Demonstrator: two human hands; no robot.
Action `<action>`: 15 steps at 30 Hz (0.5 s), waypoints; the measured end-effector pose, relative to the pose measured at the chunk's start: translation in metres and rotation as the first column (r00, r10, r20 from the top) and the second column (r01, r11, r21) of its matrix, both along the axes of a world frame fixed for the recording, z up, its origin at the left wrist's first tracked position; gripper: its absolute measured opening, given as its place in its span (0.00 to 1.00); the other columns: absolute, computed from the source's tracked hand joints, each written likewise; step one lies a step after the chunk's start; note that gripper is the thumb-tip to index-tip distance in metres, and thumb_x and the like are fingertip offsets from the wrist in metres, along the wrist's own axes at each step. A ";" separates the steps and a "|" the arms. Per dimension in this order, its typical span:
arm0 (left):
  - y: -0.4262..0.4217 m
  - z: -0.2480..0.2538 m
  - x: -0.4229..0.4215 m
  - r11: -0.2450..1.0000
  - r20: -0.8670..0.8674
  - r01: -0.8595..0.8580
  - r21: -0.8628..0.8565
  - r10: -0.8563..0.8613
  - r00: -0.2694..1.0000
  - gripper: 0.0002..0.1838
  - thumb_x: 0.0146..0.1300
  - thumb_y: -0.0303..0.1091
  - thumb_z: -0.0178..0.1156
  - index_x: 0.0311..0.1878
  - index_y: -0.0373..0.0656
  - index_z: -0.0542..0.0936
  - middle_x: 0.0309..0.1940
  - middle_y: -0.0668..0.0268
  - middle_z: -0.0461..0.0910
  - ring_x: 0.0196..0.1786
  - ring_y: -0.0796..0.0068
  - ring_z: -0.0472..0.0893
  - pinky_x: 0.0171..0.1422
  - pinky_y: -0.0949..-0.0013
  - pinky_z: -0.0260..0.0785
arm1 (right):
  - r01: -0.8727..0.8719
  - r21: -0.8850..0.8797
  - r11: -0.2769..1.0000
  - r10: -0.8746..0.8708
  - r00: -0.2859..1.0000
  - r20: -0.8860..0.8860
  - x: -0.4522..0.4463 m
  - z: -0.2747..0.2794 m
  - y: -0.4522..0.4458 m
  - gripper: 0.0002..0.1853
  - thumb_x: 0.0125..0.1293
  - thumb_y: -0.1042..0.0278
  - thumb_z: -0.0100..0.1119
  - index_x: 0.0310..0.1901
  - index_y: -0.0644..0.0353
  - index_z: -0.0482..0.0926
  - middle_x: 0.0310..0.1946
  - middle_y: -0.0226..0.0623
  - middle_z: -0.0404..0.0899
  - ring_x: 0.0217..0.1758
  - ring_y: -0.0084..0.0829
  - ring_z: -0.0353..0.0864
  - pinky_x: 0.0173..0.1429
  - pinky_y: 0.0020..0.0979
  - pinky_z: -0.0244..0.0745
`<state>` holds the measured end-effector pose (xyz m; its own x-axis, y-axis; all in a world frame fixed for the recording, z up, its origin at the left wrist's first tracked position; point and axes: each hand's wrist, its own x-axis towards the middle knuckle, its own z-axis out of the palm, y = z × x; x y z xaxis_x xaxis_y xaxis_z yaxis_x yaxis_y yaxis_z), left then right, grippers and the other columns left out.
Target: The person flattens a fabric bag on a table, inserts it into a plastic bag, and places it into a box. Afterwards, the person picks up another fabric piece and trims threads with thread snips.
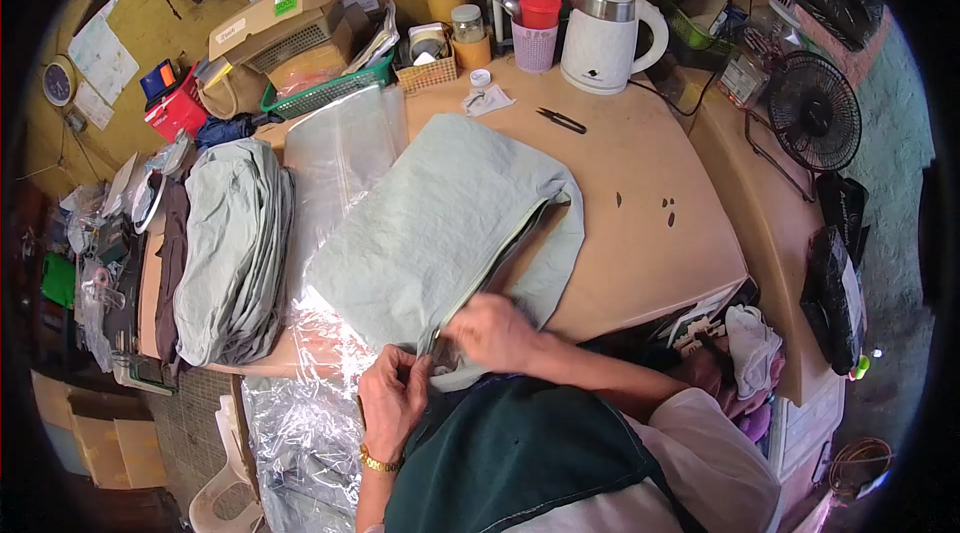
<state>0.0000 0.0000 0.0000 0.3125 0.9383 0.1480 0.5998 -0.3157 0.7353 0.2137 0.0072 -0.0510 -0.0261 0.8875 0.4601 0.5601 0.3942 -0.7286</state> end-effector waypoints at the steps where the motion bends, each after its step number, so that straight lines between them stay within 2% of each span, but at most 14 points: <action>1: 0.001 0.002 -0.003 1.000 -0.056 -0.006 -0.005 0.006 0.998 0.10 0.58 0.29 0.67 0.28 0.38 0.76 0.18 0.56 0.77 0.21 0.61 0.77 0.28 0.64 0.68 | -0.001 0.001 1.000 0.001 1.000 -0.002 -0.001 0.004 0.001 0.04 0.57 0.73 0.62 0.33 0.59 0.85 0.32 0.50 0.81 0.39 0.47 0.83 0.44 0.39 0.77; 2: 0.002 0.004 -0.007 1.000 -0.113 -0.012 -0.011 0.011 0.993 0.10 0.58 0.28 0.68 0.27 0.38 0.75 0.19 0.56 0.77 0.21 0.61 0.77 0.27 0.63 0.68 | 0.125 0.035 0.992 -0.125 0.992 -0.014 0.016 0.014 0.004 0.04 0.58 0.74 0.62 0.32 0.58 0.85 0.29 0.45 0.79 0.35 0.44 0.82 0.39 0.37 0.76; 3: -0.004 0.003 -0.009 1.000 -0.102 -0.011 -0.025 0.008 0.995 0.10 0.58 0.28 0.68 0.27 0.38 0.75 0.19 0.56 0.77 0.21 0.61 0.77 0.27 0.63 0.68 | 0.194 0.075 0.978 -0.199 0.977 0.071 0.047 0.014 0.004 0.04 0.59 0.74 0.61 0.31 0.57 0.85 0.28 0.42 0.79 0.34 0.43 0.81 0.36 0.37 0.75; 4: -0.004 0.004 -0.017 0.999 -0.107 -0.029 0.025 0.032 0.994 0.10 0.57 0.28 0.68 0.27 0.38 0.75 0.19 0.56 0.77 0.20 0.61 0.77 0.27 0.63 0.67 | 0.334 0.137 0.933 -0.344 0.937 0.061 0.071 0.016 0.005 0.03 0.60 0.74 0.61 0.30 0.59 0.83 0.27 0.40 0.79 0.30 0.40 0.81 0.33 0.36 0.73; 6: -0.001 -0.003 -0.040 0.988 -0.060 -0.064 0.141 0.073 0.996 0.10 0.57 0.27 0.67 0.27 0.38 0.74 0.18 0.57 0.76 0.20 0.60 0.76 0.27 0.63 0.67 | 0.594 0.121 0.795 -0.596 0.802 -0.022 0.121 0.008 -0.001 0.01 0.58 0.71 0.64 0.31 0.58 0.82 0.28 0.41 0.80 0.30 0.40 0.81 0.36 0.38 0.76; 7: -0.004 0.011 -0.042 0.990 -0.073 -0.140 0.007 0.140 0.987 0.10 0.57 0.26 0.67 0.27 0.37 0.74 0.19 0.56 0.76 0.22 0.60 0.77 0.29 0.63 0.68 | 0.619 0.058 0.783 -0.620 0.784 0.000 0.126 0.026 -0.015 0.02 0.59 0.71 0.64 0.31 0.59 0.82 0.29 0.42 0.81 0.30 0.38 0.81 0.35 0.36 0.75; 8: -0.004 0.015 -0.042 0.993 -0.122 -0.082 0.079 0.092 0.988 0.09 0.56 0.26 0.67 0.27 0.37 0.75 0.20 0.56 0.76 0.23 0.61 0.77 0.30 0.64 0.68 | 0.639 -0.003 0.769 -0.639 0.769 0.023 0.128 0.050 -0.028 0.03 0.60 0.71 0.64 0.32 0.60 0.82 0.29 0.43 0.81 0.29 0.36 0.80 0.35 0.33 0.75; 9: -0.005 0.016 -0.044 0.989 -0.175 -0.023 0.146 0.048 0.983 0.09 0.56 0.26 0.67 0.28 0.37 0.75 0.21 0.55 0.77 0.24 0.62 0.77 0.31 0.65 0.68 | 0.628 -0.149 0.764 -0.615 0.778 0.127 0.131 0.053 -0.040 0.03 0.60 0.71 0.64 0.33 0.61 0.82 0.29 0.40 0.81 0.29 0.32 0.79 0.35 0.30 0.73; 10: -0.002 0.014 -0.052 0.999 -0.119 -0.016 0.029 0.019 0.993 0.09 0.55 0.27 0.68 0.29 0.37 0.76 0.22 0.56 0.77 0.24 0.65 0.76 0.31 0.66 0.68 | 0.617 -0.287 0.733 -0.573 0.787 0.228 0.137 0.053 -0.051 0.04 0.61 0.71 0.64 0.34 0.62 0.82 0.29 0.37 0.82 0.29 0.27 0.79 0.35 0.27 0.72; 11: 0.005 0.013 -0.066 0.996 -0.058 0.001 -0.084 -0.006 0.998 0.10 0.54 0.28 0.69 0.30 0.37 0.76 0.22 0.58 0.76 0.25 0.67 0.75 0.32 0.67 0.67 | 0.608 -0.285 0.741 -0.563 0.794 0.231 0.155 0.050 -0.060 0.04 0.61 0.71 0.64 0.34 0.62 0.82 0.29 0.37 0.82 0.29 0.27 0.79 0.35 0.27 0.72; 13: 0.027 0.023 -0.090 0.995 0.075 -0.064 -0.073 0.069 0.995 0.11 0.54 0.31 0.67 0.37 0.38 0.76 0.29 0.69 0.75 0.32 0.78 0.72 0.37 0.72 0.65 | 0.273 -0.420 0.865 -0.330 0.942 -0.068 0.186 0.043 -0.071 0.07 0.64 0.69 0.63 0.38 0.64 0.81 0.30 0.31 0.81 0.31 0.20 0.77 0.35 0.24 0.70; 14: 0.041 0.021 -0.088 0.987 0.237 -0.156 0.038 0.143 0.961 0.09 0.59 0.29 0.62 0.40 0.37 0.75 0.34 0.69 0.75 0.37 0.79 0.72 0.42 0.73 0.66 | 0.266 -0.421 0.867 -0.321 0.945 -0.064 0.188 0.047 -0.060 0.07 0.64 0.69 0.63 0.38 0.64 0.81 0.30 0.31 0.81 0.31 0.20 0.77 0.35 0.24 0.70; 15: 0.055 0.027 -0.078 0.969 0.341 -0.249 -0.006 0.236 0.910 0.11 0.62 0.28 0.58 0.46 0.35 0.76 0.39 0.66 0.76 0.42 0.76 0.74 0.48 0.72 0.67 | 0.320 -0.341 0.884 -0.387 0.910 -0.148 0.190 0.053 -0.042 0.09 0.66 0.67 0.63 0.40 0.65 0.81 0.31 0.29 0.81 0.33 0.18 0.77 0.36 0.23 0.70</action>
<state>-0.0776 0.0546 0.0273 0.0020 0.9708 0.2397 0.3808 -0.2224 0.8975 0.4040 -0.0349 0.0021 0.3811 0.9156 0.1285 0.4443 -0.0595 -0.8939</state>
